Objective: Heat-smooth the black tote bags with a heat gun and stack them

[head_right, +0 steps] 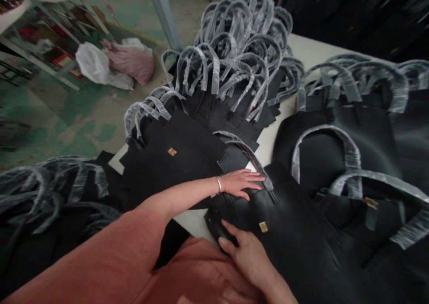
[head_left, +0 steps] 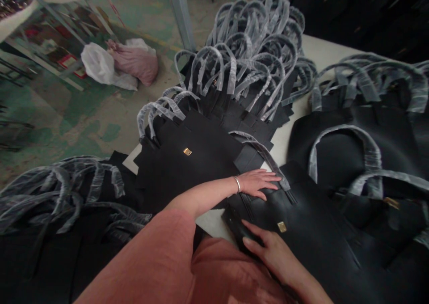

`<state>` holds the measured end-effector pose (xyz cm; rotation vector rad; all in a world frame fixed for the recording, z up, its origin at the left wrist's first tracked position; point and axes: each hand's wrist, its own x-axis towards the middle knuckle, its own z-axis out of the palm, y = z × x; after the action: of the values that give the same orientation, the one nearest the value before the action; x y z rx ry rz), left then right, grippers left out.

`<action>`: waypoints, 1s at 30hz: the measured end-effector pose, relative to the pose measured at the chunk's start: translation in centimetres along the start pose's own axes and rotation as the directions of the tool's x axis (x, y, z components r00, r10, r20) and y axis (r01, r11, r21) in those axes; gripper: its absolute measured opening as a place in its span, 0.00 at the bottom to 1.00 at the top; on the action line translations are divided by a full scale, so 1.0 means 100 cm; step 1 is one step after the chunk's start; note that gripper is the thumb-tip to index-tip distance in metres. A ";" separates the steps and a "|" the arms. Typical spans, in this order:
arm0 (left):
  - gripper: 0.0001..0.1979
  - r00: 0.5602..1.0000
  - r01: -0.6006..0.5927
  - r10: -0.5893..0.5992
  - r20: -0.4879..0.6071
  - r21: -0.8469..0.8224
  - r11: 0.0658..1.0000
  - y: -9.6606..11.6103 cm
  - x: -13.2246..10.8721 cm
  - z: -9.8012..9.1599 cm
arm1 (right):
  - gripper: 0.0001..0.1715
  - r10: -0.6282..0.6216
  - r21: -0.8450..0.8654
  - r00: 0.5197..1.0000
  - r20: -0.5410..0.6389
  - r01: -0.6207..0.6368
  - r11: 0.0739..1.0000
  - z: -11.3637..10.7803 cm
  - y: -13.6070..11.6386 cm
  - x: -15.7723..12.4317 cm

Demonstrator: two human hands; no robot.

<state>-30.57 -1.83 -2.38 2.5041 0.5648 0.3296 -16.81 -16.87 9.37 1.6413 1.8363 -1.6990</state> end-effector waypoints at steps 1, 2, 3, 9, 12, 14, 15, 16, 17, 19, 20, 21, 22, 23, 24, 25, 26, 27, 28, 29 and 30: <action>0.30 1.000 0.000 0.000 -0.005 -0.012 1.000 0.000 0.001 0.000 | 0.33 -0.023 -0.020 1.000 -0.014 0.022 1.000 0.000 -0.003 0.000; 0.29 1.000 0.003 -0.003 -0.005 -0.027 1.000 0.001 0.001 -0.001 | 0.33 -0.035 -0.025 0.999 -0.024 0.035 0.999 -0.001 -0.003 -0.002; 0.29 1.000 0.009 -0.009 -0.003 -0.045 0.999 0.002 0.000 -0.002 | 0.34 -0.037 -0.014 0.999 -0.033 0.036 0.999 -0.004 -0.001 -0.006; 0.11 0.975 0.166 -0.198 -0.099 -0.263 0.950 0.035 -0.049 -0.015 | 0.36 0.035 0.122 0.999 -0.041 -0.030 0.992 -0.022 0.037 -0.047; 0.04 0.978 0.187 -0.207 -0.022 -0.352 0.917 0.055 -0.096 -0.011 | 0.37 0.052 0.120 0.999 -0.009 -0.051 0.992 -0.018 0.050 -0.055; 0.04 0.988 0.153 -0.154 0.022 -0.309 0.939 0.064 -0.124 -0.004 | 0.36 0.042 0.123 0.999 0.006 -0.043 0.991 -0.013 0.052 -0.054; 0.04 0.991 0.137 -0.134 0.029 -0.260 0.956 0.067 -0.134 0.000 | 0.35 0.033 0.124 0.999 0.010 -0.034 0.992 -0.010 0.051 -0.053; 0.05 0.992 0.128 -0.125 0.028 -0.207 0.970 0.069 -0.142 0.004 | 0.34 0.021 0.122 1.000 0.014 -0.023 0.992 -0.007 0.050 -0.051; 0.06 0.992 0.124 -0.122 0.024 -0.160 0.979 0.070 -0.147 0.007 | 0.34 0.011 0.116 1.000 0.020 -0.013 0.993 -0.005 0.049 -0.050; 0.08 0.992 0.127 -0.126 0.016 -0.097 0.987 0.070 -0.150 0.013 | 0.34 0.003 0.093 1.000 0.026 -0.006 0.996 -0.002 0.046 -0.047; 0.09 0.992 0.129 -0.128 0.015 -0.082 0.988 0.070 -0.150 0.015 | 0.35 0.006 0.079 1.000 0.028 -0.008 0.997 -0.001 0.044 -0.045; 0.10 0.992 0.129 -0.129 0.015 -0.072 0.989 0.069 -0.149 0.016 | 0.35 0.010 0.067 1.000 0.030 -0.012 0.998 0.000 0.043 -0.044; 0.10 0.992 0.129 -0.129 0.013 -0.060 0.990 0.069 -0.148 0.017 | 0.36 0.013 0.058 0.999 0.030 -0.015 0.998 0.000 0.043 -0.043; 0.10 0.992 0.129 -0.129 0.011 -0.047 0.990 0.068 -0.147 0.018 | 0.36 0.016 0.053 0.999 0.030 -0.017 0.998 0.000 0.042 -0.042; 0.09 0.992 0.129 -0.129 0.009 -0.036 0.991 0.068 -0.146 0.018 | 0.36 0.015 0.053 0.999 0.034 -0.017 0.998 0.000 0.043 -0.042; 0.09 0.992 0.129 -0.129 0.007 -0.023 0.991 0.068 -0.146 0.018 | 0.36 0.013 0.056 0.999 0.038 -0.015 0.998 0.000 0.043 -0.041; 0.10 0.992 0.128 -0.128 0.007 -0.010 0.992 0.068 -0.145 0.019 | 0.36 0.010 0.059 0.999 0.042 -0.012 0.998 0.000 0.044 -0.040; 0.10 0.992 0.126 -0.126 0.009 0.003 0.992 0.068 -0.145 0.020 | 0.36 0.007 0.060 0.999 0.046 -0.010 0.998 0.001 0.045 -0.039; 0.10 0.992 0.123 -0.123 0.013 0.017 0.992 0.068 -0.145 0.021 | 0.36 0.007 0.057 0.999 0.048 -0.009 0.998 0.001 0.046 -0.038; 0.11 0.993 0.119 -0.119 0.019 0.031 0.992 0.068 -0.145 0.022 | 0.36 0.008 0.054 0.999 0.050 -0.011 0.998 0.002 0.047 -0.038; 0.11 0.993 0.114 -0.116 0.026 0.045 0.992 0.068 -0.145 0.024 | 0.36 0.011 0.052 0.999 0.051 -0.013 0.999 0.002 0.048 -0.037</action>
<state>-40.31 -14.78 -2.16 2.5012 0.7086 0.2392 -11.87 -20.33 9.03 1.6097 1.7702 -1.7812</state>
